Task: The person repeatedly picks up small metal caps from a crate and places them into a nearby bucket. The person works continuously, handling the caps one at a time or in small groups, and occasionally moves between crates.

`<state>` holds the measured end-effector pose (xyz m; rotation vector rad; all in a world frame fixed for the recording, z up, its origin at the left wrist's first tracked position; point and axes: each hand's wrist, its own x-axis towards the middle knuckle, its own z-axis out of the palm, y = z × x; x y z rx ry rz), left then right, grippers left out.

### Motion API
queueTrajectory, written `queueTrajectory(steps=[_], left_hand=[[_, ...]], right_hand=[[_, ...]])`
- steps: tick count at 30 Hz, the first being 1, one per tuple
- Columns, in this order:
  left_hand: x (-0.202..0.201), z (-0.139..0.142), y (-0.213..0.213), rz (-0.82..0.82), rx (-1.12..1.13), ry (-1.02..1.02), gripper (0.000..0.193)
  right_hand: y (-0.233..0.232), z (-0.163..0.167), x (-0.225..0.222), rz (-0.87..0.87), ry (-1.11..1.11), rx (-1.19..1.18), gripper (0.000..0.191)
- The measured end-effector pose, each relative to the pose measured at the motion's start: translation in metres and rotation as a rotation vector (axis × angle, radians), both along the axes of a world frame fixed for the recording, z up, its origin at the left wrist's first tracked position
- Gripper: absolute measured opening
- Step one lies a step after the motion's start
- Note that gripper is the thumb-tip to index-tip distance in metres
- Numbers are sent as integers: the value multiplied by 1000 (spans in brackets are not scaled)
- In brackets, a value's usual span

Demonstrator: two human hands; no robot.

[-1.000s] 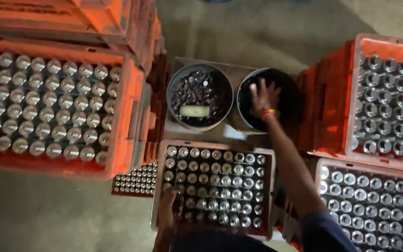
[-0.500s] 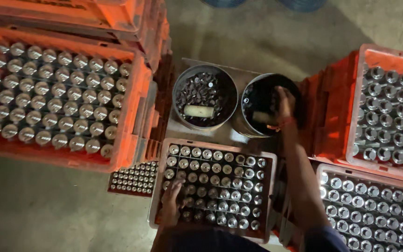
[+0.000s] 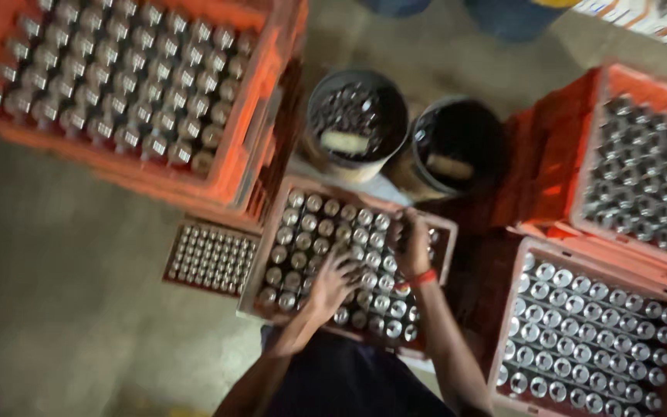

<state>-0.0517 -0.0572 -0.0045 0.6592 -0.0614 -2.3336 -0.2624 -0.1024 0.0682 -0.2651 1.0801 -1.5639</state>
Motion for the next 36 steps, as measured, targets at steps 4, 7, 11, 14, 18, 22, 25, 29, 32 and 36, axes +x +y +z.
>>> queueTrajectory(steps=[4,7,11,14,18,22,25,29,32,36], left_hand=[[-35,-4,29,26,230,38,45],[-31,-6,49,-4,336,132,44],[-15,0,60,-103,302,303,42],[-8,-2,58,-146,217,136,37],[15,-14,52,-79,257,171,30],[43,-18,47,-10,201,145,34],[53,-12,45,25,214,-22,40],[56,-7,45,18,205,18,34],[52,-9,46,20,185,24,28],[45,-8,46,-23,169,-98,29]], right_hand=[[75,-1,99,29,929,124,25],[112,21,119,80,1399,-263,15],[131,38,127,-7,1509,-357,13],[134,30,116,-49,1173,-139,17],[116,5,56,-38,893,81,23],[91,-15,3,-14,1431,58,26],[70,-21,-13,93,1655,-16,15],[47,-24,-10,344,1769,-51,23],[41,-20,-9,432,1875,10,22],[61,-4,-8,312,1818,-68,30]])
